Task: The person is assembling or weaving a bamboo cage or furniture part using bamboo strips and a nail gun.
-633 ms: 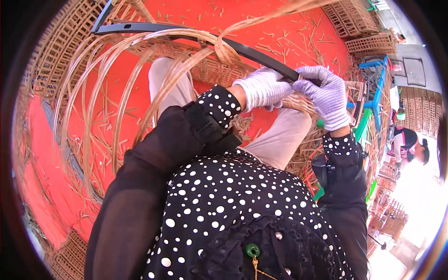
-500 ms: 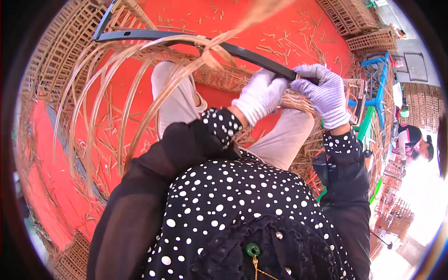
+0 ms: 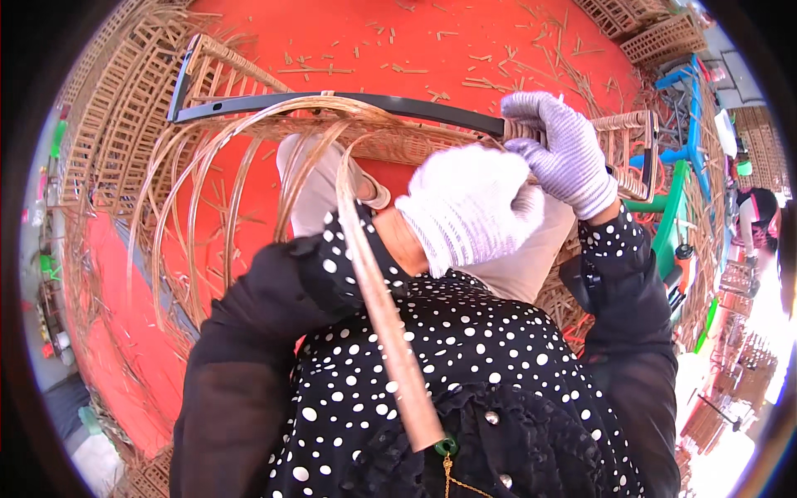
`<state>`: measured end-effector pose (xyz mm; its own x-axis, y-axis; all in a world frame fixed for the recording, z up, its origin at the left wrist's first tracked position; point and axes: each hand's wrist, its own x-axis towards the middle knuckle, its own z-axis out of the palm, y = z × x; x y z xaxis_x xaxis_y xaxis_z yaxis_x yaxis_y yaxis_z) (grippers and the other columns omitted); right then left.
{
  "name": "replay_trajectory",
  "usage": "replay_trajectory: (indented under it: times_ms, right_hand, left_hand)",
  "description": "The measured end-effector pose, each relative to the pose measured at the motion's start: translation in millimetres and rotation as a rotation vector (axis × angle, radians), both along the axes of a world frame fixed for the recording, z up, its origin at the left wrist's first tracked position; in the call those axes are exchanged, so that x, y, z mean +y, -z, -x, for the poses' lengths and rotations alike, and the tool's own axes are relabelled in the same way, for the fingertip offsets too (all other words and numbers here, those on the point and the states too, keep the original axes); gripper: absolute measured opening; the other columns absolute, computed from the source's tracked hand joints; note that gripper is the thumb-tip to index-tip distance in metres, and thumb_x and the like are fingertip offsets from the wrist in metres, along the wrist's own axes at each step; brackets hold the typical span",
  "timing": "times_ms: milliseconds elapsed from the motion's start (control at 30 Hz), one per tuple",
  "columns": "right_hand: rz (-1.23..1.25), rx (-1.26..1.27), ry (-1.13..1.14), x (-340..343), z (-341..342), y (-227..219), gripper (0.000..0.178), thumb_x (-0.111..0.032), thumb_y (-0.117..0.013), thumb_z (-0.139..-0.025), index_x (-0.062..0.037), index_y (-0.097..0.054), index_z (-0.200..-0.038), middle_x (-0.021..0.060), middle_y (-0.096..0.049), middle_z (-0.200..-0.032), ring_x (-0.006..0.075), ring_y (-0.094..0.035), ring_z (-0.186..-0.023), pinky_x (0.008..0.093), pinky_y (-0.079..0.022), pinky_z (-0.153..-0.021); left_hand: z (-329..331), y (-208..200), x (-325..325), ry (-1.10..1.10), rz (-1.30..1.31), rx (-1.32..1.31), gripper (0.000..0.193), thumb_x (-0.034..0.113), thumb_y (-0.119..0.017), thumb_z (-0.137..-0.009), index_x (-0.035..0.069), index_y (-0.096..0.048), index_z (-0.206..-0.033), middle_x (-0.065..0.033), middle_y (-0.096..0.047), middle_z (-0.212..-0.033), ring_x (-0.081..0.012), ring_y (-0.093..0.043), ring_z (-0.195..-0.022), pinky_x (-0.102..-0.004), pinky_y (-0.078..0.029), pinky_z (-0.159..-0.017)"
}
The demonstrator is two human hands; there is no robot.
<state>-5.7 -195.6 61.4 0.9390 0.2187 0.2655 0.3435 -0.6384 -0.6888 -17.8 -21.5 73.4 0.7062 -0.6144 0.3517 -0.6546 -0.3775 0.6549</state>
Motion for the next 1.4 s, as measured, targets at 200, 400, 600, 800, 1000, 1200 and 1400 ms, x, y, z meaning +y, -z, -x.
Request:
replay_trajectory:
  times_ms: [200, 400, 600, 800, 1000, 1200, 1400]
  right_hand:
    - [0.065, -0.058, 0.201, -5, 10, 5, 0.046, -0.019, -0.076, -0.066, -0.0034, -0.051, -0.101, 0.0131, -0.063, -0.087, 0.0268, -0.063, -0.081, 0.0331, -0.051, -0.069]
    - [0.006, -0.135, 0.230, 15, 22, 5, 0.041, -0.016, -0.076, -0.063, -0.0056, -0.054, -0.095, 0.0093, -0.061, -0.081, 0.0252, -0.062, -0.073, 0.0327, -0.050, -0.064]
    - [0.161, -0.194, 0.193, 23, 19, 2, 0.032, -0.014, -0.075, -0.065, -0.0042, -0.063, -0.093, 0.0080, -0.061, -0.084, 0.0184, -0.061, -0.073, 0.0287, -0.049, -0.064]
    - [0.122, -0.082, 0.178, 27, 5, -5, 0.025, -0.012, -0.074, -0.068, -0.0029, -0.064, -0.089, 0.0075, -0.061, -0.078, 0.0143, -0.060, -0.069, 0.0268, -0.048, -0.063]
    - [0.025, 0.208, 0.221, 12, 0, -7, 0.022, -0.017, -0.074, -0.068, -0.0063, -0.066, -0.086, 0.0077, -0.065, -0.077, 0.0174, -0.063, -0.071, 0.0273, -0.049, -0.067]
    - [-0.122, 0.208, 0.117, 15, -5, -6, 0.022, -0.013, -0.073, -0.068, -0.0045, -0.065, -0.086, 0.0073, -0.065, -0.078, 0.0162, -0.063, -0.071, 0.0263, -0.049, -0.067]
    - [-0.126, 0.207, 0.080, 13, -6, 0, 0.023, -0.012, -0.073, -0.069, -0.0045, -0.064, -0.089, 0.0079, -0.065, -0.082, 0.0160, -0.063, -0.073, 0.0268, -0.050, -0.068]
  left_hand:
    - [-99, -26, -31, 0.422, -0.120, -0.752, 0.011, 0.019, -0.062, -0.073, 0.010, -0.061, -0.066, -0.0092, -0.056, -0.061, -0.0262, -0.055, -0.052, -0.0343, -0.044, -0.050]
    - [-127, 2, -31, 0.291, -0.365, 0.134, 0.031, 0.034, -0.060, -0.080, 0.005, -0.063, -0.086, -0.0065, -0.052, -0.065, -0.0169, -0.052, -0.048, -0.0289, -0.048, -0.041]
    - [-141, 19, -37, 0.310, -0.427, 0.009, 0.038, 0.041, -0.062, -0.076, 0.004, -0.063, -0.086, -0.0090, -0.056, -0.066, -0.0187, -0.054, -0.049, -0.0297, -0.048, -0.043]
    - [-138, 26, -26, -0.200, -0.004, -0.344, 0.030, 0.035, -0.060, -0.081, 0.009, -0.059, -0.097, -0.0074, -0.063, -0.087, -0.0195, -0.059, -0.061, -0.0310, -0.048, -0.058]
    - [-22, 27, 21, -0.023, 0.147, 0.232, 0.021, 0.011, -0.063, -0.080, 0.000, -0.059, -0.096, -0.0100, -0.063, -0.079, -0.0177, -0.062, -0.074, -0.0273, -0.049, -0.068]
    - [-19, 42, 19, 0.023, 0.469, 1.087, 0.035, 0.020, -0.061, -0.077, 0.001, -0.052, -0.105, -0.0063, -0.057, -0.065, -0.0117, -0.054, -0.050, -0.0273, -0.045, -0.043]
    - [-14, 26, 11, 0.057, 0.396, 1.149, 0.021, 0.025, -0.056, -0.084, 0.005, -0.051, -0.088, -0.0021, -0.049, -0.057, -0.0081, -0.043, -0.038, -0.0220, -0.033, -0.033]
